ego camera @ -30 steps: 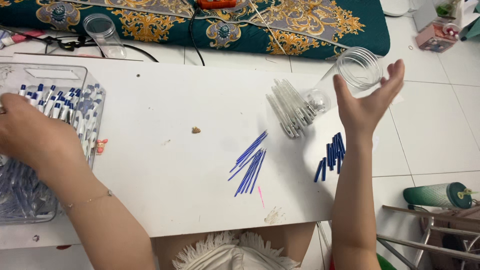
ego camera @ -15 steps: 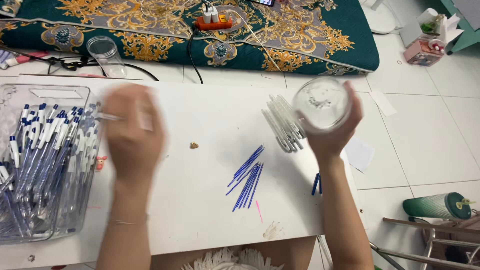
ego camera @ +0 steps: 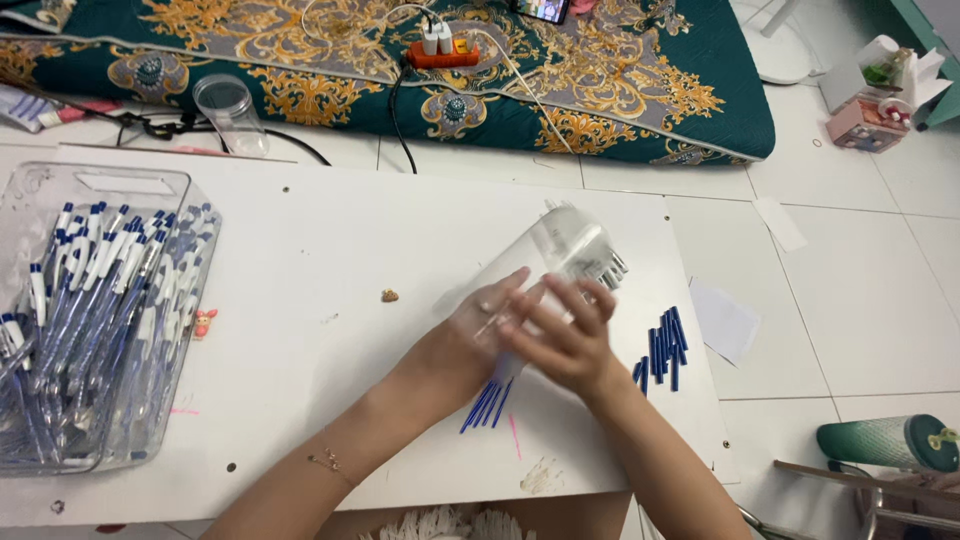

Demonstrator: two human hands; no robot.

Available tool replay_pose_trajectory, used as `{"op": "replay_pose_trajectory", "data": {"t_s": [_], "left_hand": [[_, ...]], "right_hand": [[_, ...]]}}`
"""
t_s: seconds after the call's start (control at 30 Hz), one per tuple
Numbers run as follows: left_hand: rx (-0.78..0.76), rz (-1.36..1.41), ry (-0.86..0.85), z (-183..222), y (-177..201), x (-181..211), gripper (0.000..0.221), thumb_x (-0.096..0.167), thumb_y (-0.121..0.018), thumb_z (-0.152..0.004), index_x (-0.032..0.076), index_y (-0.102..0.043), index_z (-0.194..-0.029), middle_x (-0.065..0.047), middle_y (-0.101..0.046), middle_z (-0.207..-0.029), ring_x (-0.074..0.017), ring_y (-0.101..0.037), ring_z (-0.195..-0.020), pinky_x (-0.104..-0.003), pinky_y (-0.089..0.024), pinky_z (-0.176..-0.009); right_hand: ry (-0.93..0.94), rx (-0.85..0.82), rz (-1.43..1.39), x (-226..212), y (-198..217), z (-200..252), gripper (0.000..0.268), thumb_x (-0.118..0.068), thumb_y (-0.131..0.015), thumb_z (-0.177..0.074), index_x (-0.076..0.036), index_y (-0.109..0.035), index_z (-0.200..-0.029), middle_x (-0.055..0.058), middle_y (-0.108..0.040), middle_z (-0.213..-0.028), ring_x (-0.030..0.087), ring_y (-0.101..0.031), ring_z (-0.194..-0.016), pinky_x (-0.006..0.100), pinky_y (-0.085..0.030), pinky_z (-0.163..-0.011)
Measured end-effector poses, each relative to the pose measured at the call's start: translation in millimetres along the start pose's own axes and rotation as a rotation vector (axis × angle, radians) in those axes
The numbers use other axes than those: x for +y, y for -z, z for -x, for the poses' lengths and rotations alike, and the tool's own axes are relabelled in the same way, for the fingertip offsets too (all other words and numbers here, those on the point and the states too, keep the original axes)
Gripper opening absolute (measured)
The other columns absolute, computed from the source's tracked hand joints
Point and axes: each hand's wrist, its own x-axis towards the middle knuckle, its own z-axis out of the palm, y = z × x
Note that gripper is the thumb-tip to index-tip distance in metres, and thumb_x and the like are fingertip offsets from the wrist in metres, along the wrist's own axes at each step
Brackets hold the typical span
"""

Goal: The person assembles pens by inserting ink cartridges into pen barrels and then attaching blue caps by hand.

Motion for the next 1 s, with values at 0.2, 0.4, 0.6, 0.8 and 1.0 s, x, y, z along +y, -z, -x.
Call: {"op": "replay_pose_trajectory", "data": {"t_s": [0.2,0.4,0.6,0.8,1.0], "left_hand": [[-0.012,-0.023,0.01,-5.5,-64.7,-11.7,0.052,0.008,-0.057,-0.099,0.004,-0.041,-0.149,-0.018,-0.05,-0.143,-0.0279,-0.053,-0.131,-0.036,-0.042,-0.115],[-0.06,-0.014,0.007,-3.3,-58.6,-7.0,0.048,0.008,-0.057,-0.099,0.003,-0.043,-0.145,-0.018,-0.051,-0.138,-0.0279,-0.054,-0.126,-0.036,-0.043,-0.111],[-0.097,-0.01,0.026,8.4,-46.6,-7.0,0.043,0.008,-0.056,-0.1,0.003,-0.044,-0.14,-0.018,-0.052,-0.132,-0.028,-0.054,-0.12,-0.036,-0.043,-0.106],[-0.138,-0.005,0.038,-0.8,-41.1,-4.5,0.038,0.009,-0.056,-0.1,0.003,-0.046,-0.136,-0.017,-0.053,-0.126,-0.028,-0.055,-0.115,-0.036,-0.044,-0.102],[-0.186,0.004,0.046,-12.7,-34.9,-5.0,0.034,0.009,-0.055,-0.1,0.002,-0.048,-0.132,-0.017,-0.054,-0.12,-0.028,-0.056,-0.109,-0.036,-0.044,-0.098]], "right_hand": [[0.007,-0.019,-0.099,-56.5,-7.4,-38.5,0.025,-0.033,-0.071,-0.097,-0.044,-0.067,-0.119,-0.011,-0.072,-0.129,0.02,-0.056,-0.126,0.042,-0.038,-0.105],[0.027,0.085,-0.068,-66.3,-3.6,-55.4,0.024,-0.029,-0.058,-0.106,-0.046,-0.064,-0.122,-0.014,-0.073,-0.123,0.018,-0.055,-0.119,0.036,-0.037,-0.094],[0.032,0.111,-0.076,-71.9,-4.6,-57.3,0.025,-0.028,-0.056,-0.107,-0.046,-0.061,-0.122,-0.015,-0.074,-0.119,0.018,-0.056,-0.114,0.036,-0.037,-0.091],[0.053,0.013,-0.068,-68.8,0.4,-55.6,0.028,-0.031,-0.052,-0.108,-0.047,-0.056,-0.132,-0.014,-0.066,-0.134,0.019,-0.048,-0.122,0.035,-0.033,-0.093],[0.053,-0.058,-0.08,-68.6,-0.5,-52.7,0.026,-0.032,-0.05,-0.108,-0.045,-0.055,-0.13,-0.013,-0.065,-0.135,0.019,-0.048,-0.12,0.034,-0.035,-0.089]]}}
